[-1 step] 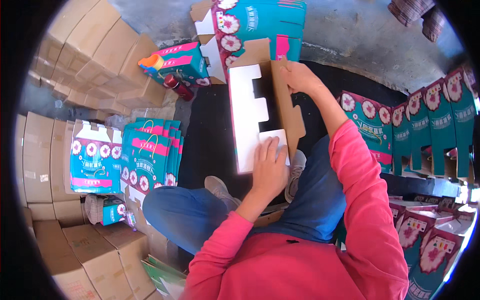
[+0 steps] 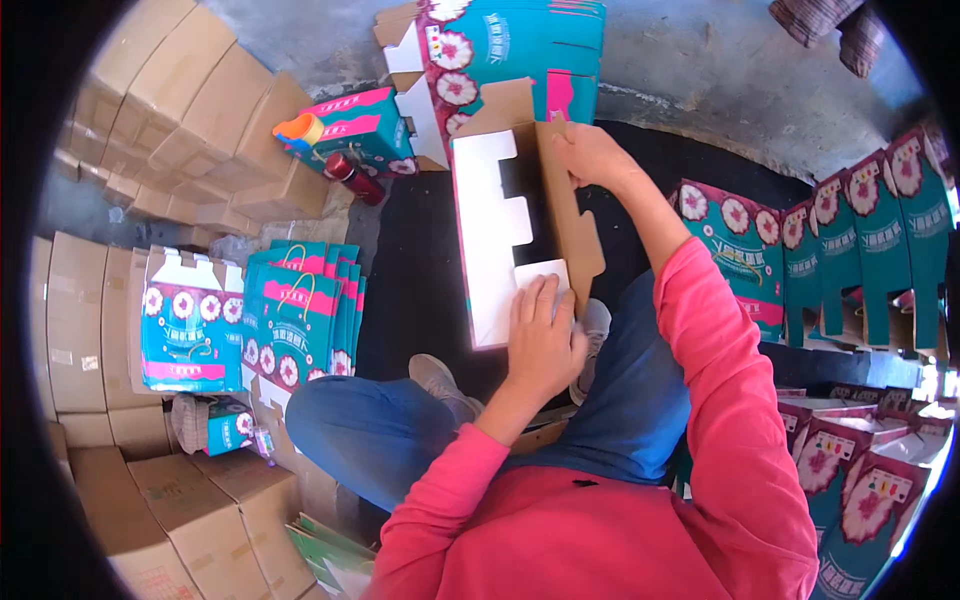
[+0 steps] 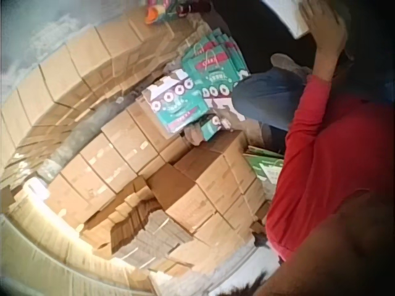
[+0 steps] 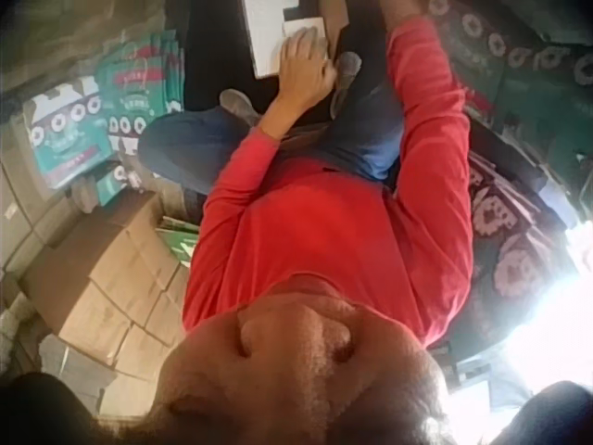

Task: Folding flat-packed cardboard boxes into their final shape and stacking them.

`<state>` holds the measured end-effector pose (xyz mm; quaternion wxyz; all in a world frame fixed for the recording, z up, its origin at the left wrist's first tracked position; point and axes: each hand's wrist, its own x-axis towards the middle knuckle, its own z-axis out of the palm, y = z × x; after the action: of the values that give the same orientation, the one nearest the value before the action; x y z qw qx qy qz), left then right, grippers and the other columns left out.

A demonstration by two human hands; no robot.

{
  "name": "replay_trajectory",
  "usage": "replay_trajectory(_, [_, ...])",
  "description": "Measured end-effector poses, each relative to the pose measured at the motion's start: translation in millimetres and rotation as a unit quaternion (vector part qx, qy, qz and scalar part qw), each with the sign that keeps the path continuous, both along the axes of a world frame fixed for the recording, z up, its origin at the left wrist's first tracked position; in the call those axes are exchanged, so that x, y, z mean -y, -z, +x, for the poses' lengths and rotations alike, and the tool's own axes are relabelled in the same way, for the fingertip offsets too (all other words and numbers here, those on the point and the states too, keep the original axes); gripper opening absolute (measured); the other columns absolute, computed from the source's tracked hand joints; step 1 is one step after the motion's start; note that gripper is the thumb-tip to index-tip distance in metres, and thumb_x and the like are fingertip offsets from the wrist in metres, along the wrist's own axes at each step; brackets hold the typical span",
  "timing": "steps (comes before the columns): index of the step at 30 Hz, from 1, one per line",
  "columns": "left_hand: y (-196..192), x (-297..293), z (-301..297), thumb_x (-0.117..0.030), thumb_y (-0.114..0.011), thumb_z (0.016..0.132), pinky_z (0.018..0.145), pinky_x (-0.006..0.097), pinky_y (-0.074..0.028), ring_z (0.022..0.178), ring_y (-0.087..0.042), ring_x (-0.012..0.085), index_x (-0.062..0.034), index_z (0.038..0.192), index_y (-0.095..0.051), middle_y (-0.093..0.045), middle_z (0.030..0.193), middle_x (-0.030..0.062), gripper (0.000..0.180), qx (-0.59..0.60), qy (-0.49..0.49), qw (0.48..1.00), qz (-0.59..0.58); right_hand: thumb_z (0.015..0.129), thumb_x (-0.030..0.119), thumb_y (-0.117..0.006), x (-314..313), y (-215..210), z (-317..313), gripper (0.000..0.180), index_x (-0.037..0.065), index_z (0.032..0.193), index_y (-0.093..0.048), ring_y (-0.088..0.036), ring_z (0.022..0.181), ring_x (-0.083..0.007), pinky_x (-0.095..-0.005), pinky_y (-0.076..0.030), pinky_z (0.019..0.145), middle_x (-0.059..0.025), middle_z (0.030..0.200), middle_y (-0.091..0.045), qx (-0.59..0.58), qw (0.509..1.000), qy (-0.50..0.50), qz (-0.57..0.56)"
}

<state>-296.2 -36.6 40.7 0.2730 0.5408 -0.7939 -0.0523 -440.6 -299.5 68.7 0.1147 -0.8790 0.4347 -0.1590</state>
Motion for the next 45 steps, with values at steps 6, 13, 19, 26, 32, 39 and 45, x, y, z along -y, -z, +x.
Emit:
replay_trajectory(6, [2, 8, -14, -0.017, -0.071, 0.081, 0.104, 0.049, -0.039, 0.123, -0.052, 0.0398, 0.0079, 0.123, -0.058, -0.059, 0.127, 0.0226, 0.051, -0.041, -0.075, 0.996, 0.021, 0.095, 0.034, -0.053, -12, -16, 28, 0.044, -0.006, 0.09, -0.071, -0.071, 0.088, -0.0389, -0.0462, -0.057, 0.079, -0.0257, 0.09, -0.072, 0.114, 0.97, 0.127, 0.173])
replay_trajectory(13, [1, -35, 56, -0.004, -0.063, 0.084, 0.105, 0.048, -0.042, 0.12, -0.056, 0.0404, 0.0054, 0.123, -0.061, -0.062, 0.125, 0.022, 0.04, -0.021, -0.075, 0.996, 0.037, 0.103, 0.063, -0.022, -16, -36, 18, 0.084, -0.008, 0.111, -0.067, -0.055, 0.121, -0.0475, -0.0462, -0.042, 0.103, -0.035, 0.116, -0.064, 0.353, 0.912, 0.159, 0.138])
replay_trajectory(19, [-14, -66, 140, -0.002, -0.06, 0.086, 0.105, 0.049, -0.044, 0.117, -0.06, 0.04, 0.0022, 0.118, -0.063, -0.065, 0.12, 0.0215, 0.033, -0.042, -0.057, 0.996, 0.062, 0.094, 0.081, -0.017, -22, -8, 22, 0.103, -0.004, 0.115, -0.071, -0.069, 0.093, -0.0288, -0.0396, -0.05, 0.093, -0.0226, 0.102, -0.072, 0.211, 0.906, -0.011, 0.367])
replay_trajectory(26, [5, -59, 138, -0.003, -0.061, 0.093, 0.101, 0.045, -0.048, 0.117, -0.061, 0.0388, 0.0022, 0.136, -0.055, -0.061, 0.127, 0.0254, 0.044, -0.307, -0.288, 0.906, 0.038, 0.095, 0.08, -0.021, -30, 1, 30, 0.101, -0.004, 0.132, -0.063, -0.061, 0.119, -0.0304, -0.0392, -0.043, 0.106, -0.0216, 0.126, -0.066, 0.182, 0.887, -0.012, 0.424])
replay_trajectory(32, [26, -47, 165, -0.001, -0.061, 0.091, 0.111, 0.048, -0.038, 0.133, -0.048, 0.0409, 0.0004, 0.133, -0.059, -0.055, 0.137, 0.0244, 0.042, -0.012, -0.232, 0.972, -0.027, 0.086, 0.061, -0.069, -68, -19, 58, 0.079, 0.008, 0.143, -0.054, -0.052, 0.131, -0.0392, -0.046, -0.039, 0.111, -0.0247, 0.143, -0.052, 0.08, 0.972, -0.069, 0.209])
replay_trajectory(39, [23, -39, 161, -0.023, -0.073, 0.086, 0.114, 0.053, -0.032, 0.134, -0.048, 0.0389, 0.0021, 0.128, -0.06, -0.056, 0.139, 0.0202, 0.051, 0.015, -0.191, 0.981, 0.012, 0.071, 0.051, -0.085, -83, 8, 77, 0.084, 0.013, 0.14, -0.058, -0.04, 0.142, -0.0372, -0.0473, -0.031, 0.118, -0.0163, 0.15, -0.048, -0.071, 0.967, -0.243, 0.001])
replay_trajectory(45, [30, -34, 167, -0.035, -0.076, 0.084, 0.112, 0.052, -0.035, 0.127, -0.052, 0.0382, 0.0022, 0.127, -0.061, -0.06, 0.132, 0.0193, 0.059, 0.039, -0.182, 0.982, 0.042, 0.07, 0.051, -0.084, -77, 15, 86, 0.077, 0.013, 0.134, -0.063, -0.041, 0.141, -0.0348, -0.0473, -0.031, 0.117, -0.0135, 0.146, -0.053, -0.127, 0.956, -0.257, 0.056])
